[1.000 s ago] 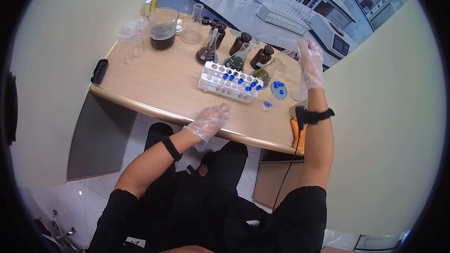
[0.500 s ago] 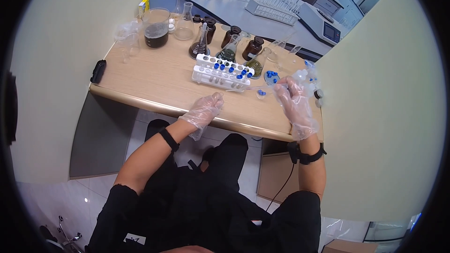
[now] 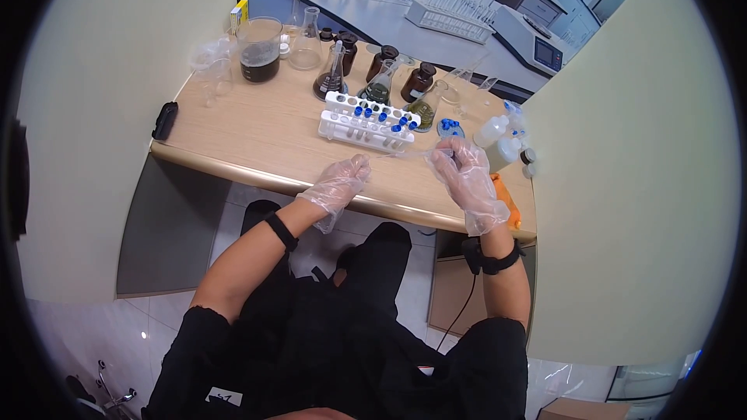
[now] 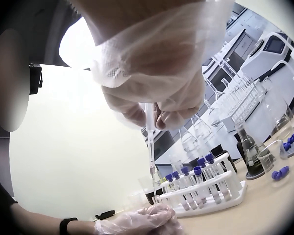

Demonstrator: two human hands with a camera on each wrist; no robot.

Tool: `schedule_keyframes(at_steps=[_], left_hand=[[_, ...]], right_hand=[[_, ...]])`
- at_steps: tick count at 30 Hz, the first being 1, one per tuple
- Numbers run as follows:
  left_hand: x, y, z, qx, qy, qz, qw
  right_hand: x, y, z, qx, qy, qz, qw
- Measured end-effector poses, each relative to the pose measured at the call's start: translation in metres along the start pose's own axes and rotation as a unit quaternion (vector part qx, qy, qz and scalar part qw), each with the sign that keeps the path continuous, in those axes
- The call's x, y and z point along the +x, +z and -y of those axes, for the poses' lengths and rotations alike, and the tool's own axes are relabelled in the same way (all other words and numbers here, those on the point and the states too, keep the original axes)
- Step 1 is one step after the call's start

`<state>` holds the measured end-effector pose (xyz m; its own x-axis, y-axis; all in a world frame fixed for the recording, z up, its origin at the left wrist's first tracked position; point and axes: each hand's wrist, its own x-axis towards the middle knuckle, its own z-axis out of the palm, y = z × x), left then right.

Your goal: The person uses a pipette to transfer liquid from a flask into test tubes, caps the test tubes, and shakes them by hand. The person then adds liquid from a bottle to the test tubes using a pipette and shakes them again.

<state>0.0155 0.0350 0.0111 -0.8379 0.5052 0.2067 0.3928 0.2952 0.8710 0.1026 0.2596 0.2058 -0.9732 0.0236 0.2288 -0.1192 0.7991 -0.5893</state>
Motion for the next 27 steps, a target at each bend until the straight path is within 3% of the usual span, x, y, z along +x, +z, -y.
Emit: schedule_keyframes(at_steps=[6,8,15,20,23,27], left_hand=[[0.005,0.003,0.005,0.019,-0.032,0.011,0.999],[0.003,0.002,0.002,-0.005,-0.038,0.013,0.999],[0.004,0.001,0.003,0.016,-0.036,0.015,0.999],[0.003,0.0,0.0,0.008,-0.043,0.022,0.999],[0.003,0.0,-0.001,0.005,-0.044,0.018,0.999],[0.002,0.001,0.0,-0.012,-0.041,0.01,0.999]], right_hand=[[-0.001,0.006,-0.006,0.049,-0.007,-0.007,0.999],[0.0,0.006,-0.004,0.002,-0.049,-0.019,0.999],[-0.001,0.006,0.014,-0.012,-0.029,0.0,0.999],[-0.001,0.011,0.017,-0.081,-0.131,-0.076,0.985],[-0.001,0.008,0.024,-0.055,-0.081,-0.041,0.994],[-0.002,0.012,0.024,-0.053,-0.117,-0.055,0.99]])
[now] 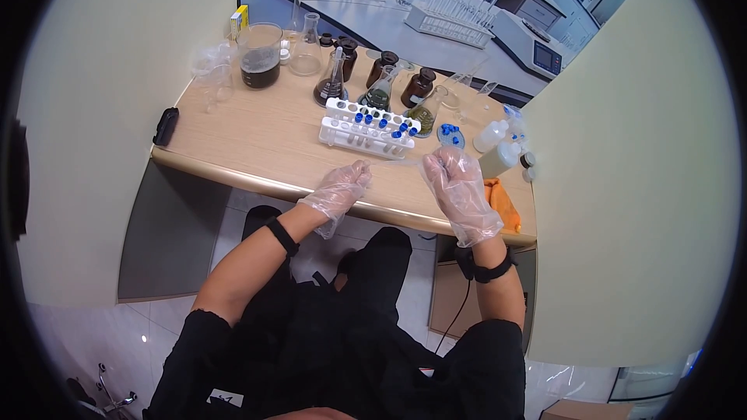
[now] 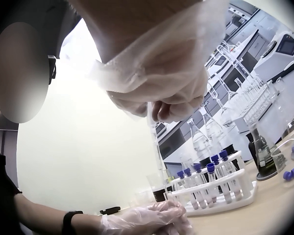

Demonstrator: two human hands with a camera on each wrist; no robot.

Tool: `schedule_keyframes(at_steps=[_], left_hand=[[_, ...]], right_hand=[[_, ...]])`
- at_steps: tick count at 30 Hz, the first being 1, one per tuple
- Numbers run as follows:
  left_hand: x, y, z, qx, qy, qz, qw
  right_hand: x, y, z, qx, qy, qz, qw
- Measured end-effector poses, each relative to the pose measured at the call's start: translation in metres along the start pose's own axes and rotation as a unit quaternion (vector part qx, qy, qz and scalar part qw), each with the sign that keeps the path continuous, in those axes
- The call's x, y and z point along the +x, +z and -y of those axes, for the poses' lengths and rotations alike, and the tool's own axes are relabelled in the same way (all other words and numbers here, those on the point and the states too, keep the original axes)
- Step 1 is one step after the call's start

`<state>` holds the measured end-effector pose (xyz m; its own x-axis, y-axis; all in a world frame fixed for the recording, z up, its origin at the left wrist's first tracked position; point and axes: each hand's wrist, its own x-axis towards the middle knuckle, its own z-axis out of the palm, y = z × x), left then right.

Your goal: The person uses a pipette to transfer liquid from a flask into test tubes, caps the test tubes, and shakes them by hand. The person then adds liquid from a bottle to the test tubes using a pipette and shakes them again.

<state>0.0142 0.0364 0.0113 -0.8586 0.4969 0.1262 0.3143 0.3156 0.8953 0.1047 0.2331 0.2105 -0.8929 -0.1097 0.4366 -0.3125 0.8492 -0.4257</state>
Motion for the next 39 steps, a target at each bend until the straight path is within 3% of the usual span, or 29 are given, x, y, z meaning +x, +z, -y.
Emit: schedule_keyframes(at_steps=[6,8,12,17,27,32,36,39], left_hand=[[0.0,0.001,0.002,-0.027,0.0,0.002,1.0],[0.001,0.002,0.004,-0.017,0.005,-0.003,1.0],[0.001,0.001,0.001,0.005,-0.002,-0.005,1.0],[0.002,0.002,0.004,0.025,0.001,-0.004,1.0],[0.002,0.003,0.005,0.013,0.01,-0.009,1.0],[0.001,0.004,0.007,-0.001,0.025,-0.021,0.999],[0.0,0.002,0.001,0.002,0.015,-0.022,1.0],[-0.002,0.001,0.0,-0.024,0.039,-0.03,0.998]], right_hand=[[-0.002,0.005,-0.01,0.003,-0.045,-0.013,0.999],[-0.001,0.002,0.0,0.03,-0.01,-0.014,0.999],[-0.001,0.005,-0.007,-0.009,-0.029,-0.019,0.999],[-0.003,0.009,-0.012,0.029,0.03,-0.023,0.999],[0.003,0.01,-0.006,0.027,0.008,-0.028,0.999],[0.004,0.015,-0.006,0.063,0.117,-0.044,0.99],[0.005,0.015,-0.002,0.098,0.115,-0.041,0.988],[0.007,0.016,-0.007,0.091,0.158,-0.018,0.983]])
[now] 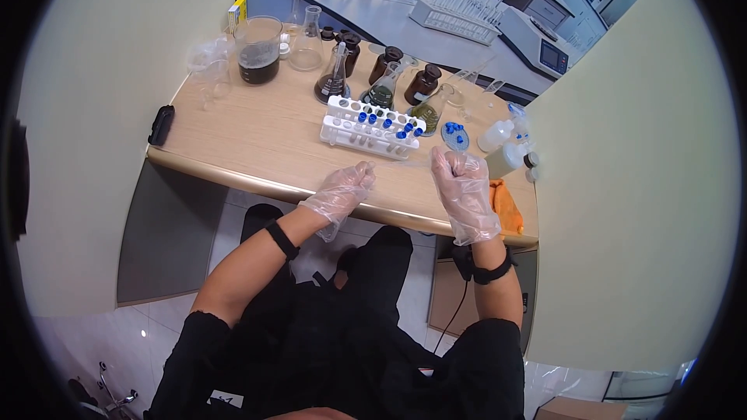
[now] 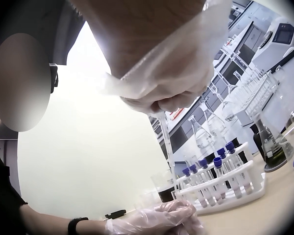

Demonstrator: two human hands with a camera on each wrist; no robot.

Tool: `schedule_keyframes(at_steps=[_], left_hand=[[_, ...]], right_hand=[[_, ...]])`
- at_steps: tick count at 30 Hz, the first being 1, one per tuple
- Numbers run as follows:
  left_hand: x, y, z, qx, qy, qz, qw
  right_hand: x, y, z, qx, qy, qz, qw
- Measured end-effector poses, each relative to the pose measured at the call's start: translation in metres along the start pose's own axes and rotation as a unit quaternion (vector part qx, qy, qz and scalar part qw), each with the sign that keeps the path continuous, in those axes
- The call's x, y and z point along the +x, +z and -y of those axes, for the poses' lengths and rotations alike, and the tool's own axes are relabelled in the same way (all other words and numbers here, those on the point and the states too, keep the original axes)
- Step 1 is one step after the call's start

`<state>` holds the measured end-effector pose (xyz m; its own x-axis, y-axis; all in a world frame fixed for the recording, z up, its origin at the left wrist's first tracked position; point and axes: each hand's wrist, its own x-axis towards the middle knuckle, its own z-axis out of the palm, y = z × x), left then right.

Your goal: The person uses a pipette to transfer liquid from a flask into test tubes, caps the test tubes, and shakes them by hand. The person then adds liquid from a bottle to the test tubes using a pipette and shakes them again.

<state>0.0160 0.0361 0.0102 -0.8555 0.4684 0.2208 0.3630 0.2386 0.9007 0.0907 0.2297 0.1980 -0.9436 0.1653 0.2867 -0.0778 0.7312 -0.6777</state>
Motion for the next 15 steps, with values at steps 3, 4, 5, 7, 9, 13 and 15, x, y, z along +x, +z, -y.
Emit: schedule_keyframes(at_steps=[3,4,5,7,9,13,15], left_hand=[[0.003,0.007,0.013,-0.009,0.021,0.002,1.0],[0.003,0.003,0.008,-0.01,0.02,0.001,1.0],[0.002,0.0,0.003,0.011,0.009,0.008,1.0],[0.002,-0.004,-0.003,0.031,-0.004,0.013,0.999],[0.003,-0.004,-0.004,0.035,-0.001,0.016,0.999],[0.005,0.0,0.002,0.057,0.004,0.012,0.998],[0.005,-0.002,0.0,0.08,-0.007,0.028,0.996]], right_hand=[[0.005,-0.001,0.003,0.005,-0.018,0.004,1.0],[0.008,-0.002,0.006,-0.014,-0.033,0.001,0.999],[0.011,-0.003,0.009,-0.033,-0.048,-0.002,0.998],[0.018,-0.006,0.017,-0.037,-0.05,-0.029,0.998],[0.029,-0.011,0.026,-0.041,-0.051,-0.057,0.996],[0.066,-0.016,0.05,-0.149,-0.087,-0.14,0.975],[0.109,-0.017,0.036,-0.369,-0.32,-0.145,0.86]])
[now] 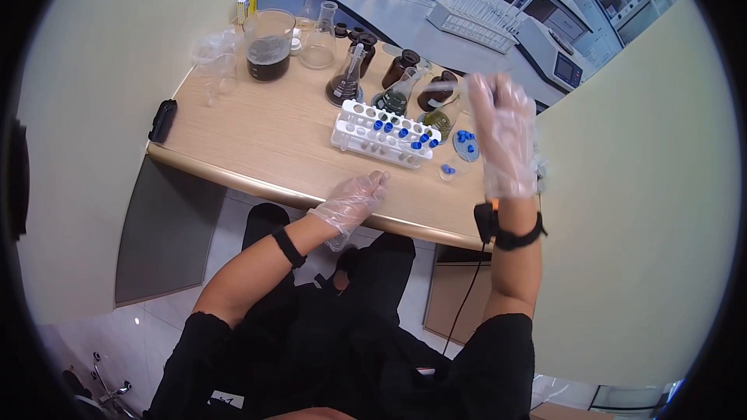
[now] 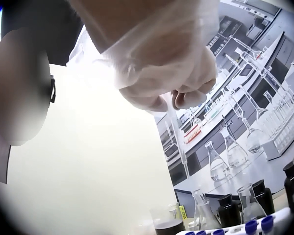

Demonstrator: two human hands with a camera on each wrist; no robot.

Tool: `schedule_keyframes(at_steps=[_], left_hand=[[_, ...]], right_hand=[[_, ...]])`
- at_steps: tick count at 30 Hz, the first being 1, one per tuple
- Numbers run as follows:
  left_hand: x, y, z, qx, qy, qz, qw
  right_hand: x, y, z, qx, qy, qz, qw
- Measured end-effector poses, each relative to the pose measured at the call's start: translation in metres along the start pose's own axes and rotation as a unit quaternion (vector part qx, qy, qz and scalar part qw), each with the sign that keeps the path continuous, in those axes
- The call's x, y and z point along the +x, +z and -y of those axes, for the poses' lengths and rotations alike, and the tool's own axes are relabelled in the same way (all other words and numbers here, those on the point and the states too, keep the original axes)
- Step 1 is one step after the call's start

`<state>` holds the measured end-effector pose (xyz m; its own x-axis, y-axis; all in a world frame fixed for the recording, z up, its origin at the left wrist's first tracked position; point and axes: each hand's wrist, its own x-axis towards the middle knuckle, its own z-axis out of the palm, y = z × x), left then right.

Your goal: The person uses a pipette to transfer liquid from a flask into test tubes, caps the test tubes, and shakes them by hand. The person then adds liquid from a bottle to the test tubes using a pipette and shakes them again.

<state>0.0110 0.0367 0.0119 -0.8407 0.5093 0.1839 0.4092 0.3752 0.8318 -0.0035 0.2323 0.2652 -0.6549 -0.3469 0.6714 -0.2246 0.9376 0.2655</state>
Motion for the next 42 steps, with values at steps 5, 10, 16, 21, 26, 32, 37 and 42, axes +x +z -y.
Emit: schedule_keyframes(at_steps=[5,10,16,21,26,32,37,42], left_hand=[[-0.002,0.003,0.006,-0.015,0.038,-0.023,0.999],[-0.003,0.008,0.009,-0.025,0.062,-0.053,0.996],[0.001,0.012,0.007,0.013,0.055,-0.047,0.997],[-0.002,0.0,-0.001,-0.022,0.041,-0.057,0.997],[-0.001,0.007,0.005,-0.007,0.032,-0.042,0.999],[-0.002,0.0,0.001,-0.005,0.022,-0.022,1.0],[-0.002,0.001,0.003,-0.009,0.024,-0.021,0.999],[-0.002,0.002,0.004,-0.013,0.037,-0.032,0.999]], right_hand=[[0.093,0.059,0.005,0.135,0.161,0.098,0.973],[0.152,0.148,0.01,0.075,0.094,0.1,0.988],[0.165,0.21,0.029,0.111,0.082,0.207,0.968],[0.163,0.235,0.036,0.106,0.086,0.309,0.941],[0.158,0.254,0.031,0.098,0.089,0.318,0.939],[0.157,0.281,0.018,0.152,0.077,0.291,0.942],[0.158,0.286,0.017,0.133,0.015,0.279,0.951],[0.16,0.268,0.027,0.077,-0.002,0.301,0.95]])
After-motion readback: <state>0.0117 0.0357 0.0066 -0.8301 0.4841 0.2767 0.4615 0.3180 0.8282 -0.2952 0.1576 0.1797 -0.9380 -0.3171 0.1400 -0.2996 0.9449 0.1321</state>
